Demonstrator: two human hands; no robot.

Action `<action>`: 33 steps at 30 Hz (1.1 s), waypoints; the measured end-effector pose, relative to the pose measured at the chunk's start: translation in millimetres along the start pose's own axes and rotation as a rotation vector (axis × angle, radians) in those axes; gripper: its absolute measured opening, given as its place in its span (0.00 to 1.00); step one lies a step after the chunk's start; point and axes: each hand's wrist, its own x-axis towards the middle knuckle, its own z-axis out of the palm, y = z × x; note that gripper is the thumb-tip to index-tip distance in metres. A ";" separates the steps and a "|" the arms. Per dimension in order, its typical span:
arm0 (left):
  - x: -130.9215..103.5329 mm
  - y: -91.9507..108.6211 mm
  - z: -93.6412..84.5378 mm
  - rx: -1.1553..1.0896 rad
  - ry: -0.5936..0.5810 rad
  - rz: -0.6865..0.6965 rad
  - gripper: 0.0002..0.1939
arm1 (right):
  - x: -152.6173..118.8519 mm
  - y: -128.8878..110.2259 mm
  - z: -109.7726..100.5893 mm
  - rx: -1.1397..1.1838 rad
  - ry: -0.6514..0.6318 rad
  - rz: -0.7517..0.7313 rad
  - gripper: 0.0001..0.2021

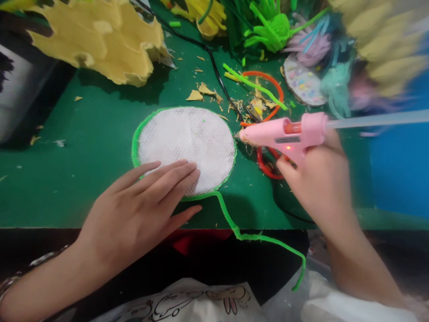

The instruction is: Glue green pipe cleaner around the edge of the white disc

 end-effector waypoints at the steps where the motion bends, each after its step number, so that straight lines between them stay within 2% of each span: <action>1: 0.0 -0.1 0.1 0.000 0.001 0.000 0.17 | 0.8 -0.3 0.0 0.007 -0.004 0.005 0.10; 9: -1.5 1.0 2.7 -0.012 0.016 0.002 0.19 | 3.6 2.1 3.4 0.130 0.023 -0.042 0.12; 20: -1.5 2.5 4.2 -0.001 0.011 -0.004 0.20 | 10.7 -1.6 6.9 0.222 0.016 -0.027 0.10; 29: -1.7 1.3 2.8 0.005 -0.012 -0.006 0.21 | 19.4 -5.8 7.4 0.241 -0.054 0.014 0.02; 33: -1.0 1.7 1.6 0.016 -0.018 -0.012 0.22 | 23.5 -10.0 9.0 0.260 -0.044 0.056 0.02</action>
